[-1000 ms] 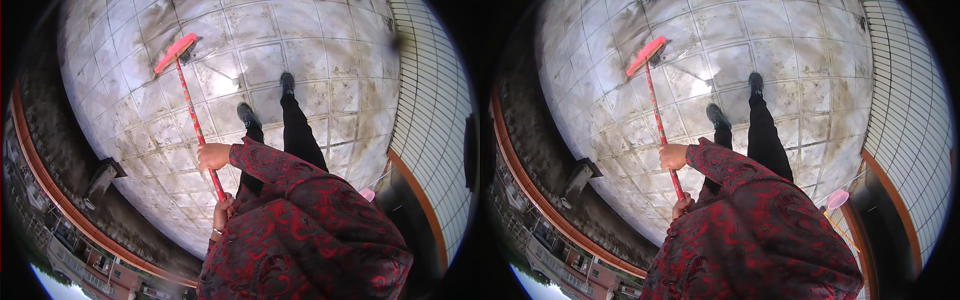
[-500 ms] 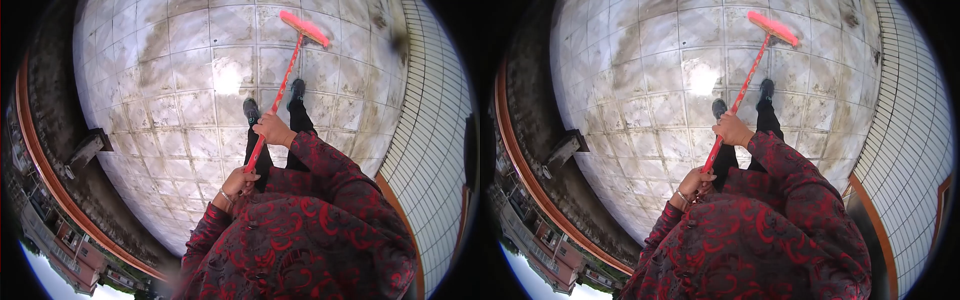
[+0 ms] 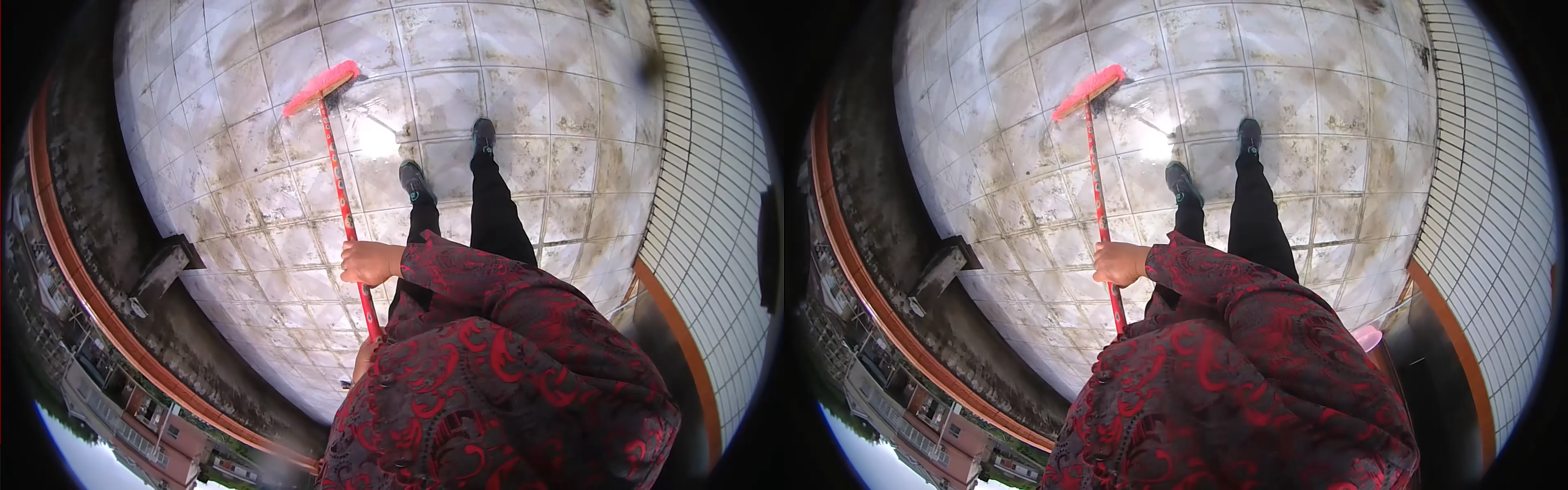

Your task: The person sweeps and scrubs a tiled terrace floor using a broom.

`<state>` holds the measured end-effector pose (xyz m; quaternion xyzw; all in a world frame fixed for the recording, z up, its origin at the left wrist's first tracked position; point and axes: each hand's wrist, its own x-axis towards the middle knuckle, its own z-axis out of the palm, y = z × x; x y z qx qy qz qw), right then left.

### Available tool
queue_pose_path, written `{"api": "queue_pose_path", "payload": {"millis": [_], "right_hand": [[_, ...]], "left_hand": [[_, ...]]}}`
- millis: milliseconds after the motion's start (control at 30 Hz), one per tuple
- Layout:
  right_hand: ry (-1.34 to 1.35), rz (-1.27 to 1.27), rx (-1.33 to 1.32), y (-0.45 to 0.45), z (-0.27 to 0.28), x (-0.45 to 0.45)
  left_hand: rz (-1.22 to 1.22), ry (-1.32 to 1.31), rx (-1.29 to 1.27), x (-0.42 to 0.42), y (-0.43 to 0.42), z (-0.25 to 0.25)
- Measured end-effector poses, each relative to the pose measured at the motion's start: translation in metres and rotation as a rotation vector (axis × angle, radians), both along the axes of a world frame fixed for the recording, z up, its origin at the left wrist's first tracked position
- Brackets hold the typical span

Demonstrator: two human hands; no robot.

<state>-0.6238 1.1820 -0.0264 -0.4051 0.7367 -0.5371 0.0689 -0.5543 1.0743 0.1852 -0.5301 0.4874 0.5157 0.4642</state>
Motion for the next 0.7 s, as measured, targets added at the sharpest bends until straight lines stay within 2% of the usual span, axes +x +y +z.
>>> {"api": "queue_pose_path", "payload": {"millis": [100,200,233,333,467,700], "right_hand": [[0.014,-0.170,0.068,0.046,0.012,-0.005],[-0.072,-0.327,0.182,0.098,0.009,0.000],[-0.088,-0.407,0.203,0.117,0.006,0.005],[-0.153,-0.606,0.234,0.185,0.005,0.010],[-0.164,-0.934,0.287,0.273,0.001,0.026],[-0.300,-1.307,0.398,0.404,0.002,0.096]], "left_hand": [[-0.099,-0.040,0.088,-0.005,0.004,-0.024],[-0.337,-0.030,0.221,-0.029,0.028,-0.035],[-0.445,-0.022,0.260,-0.042,0.046,-0.037],[-0.497,-0.109,0.279,-0.086,0.127,-0.033],[-0.716,-0.199,0.416,-0.122,0.213,-0.057],[-0.796,-0.358,0.535,-0.111,0.371,-0.080]]}}
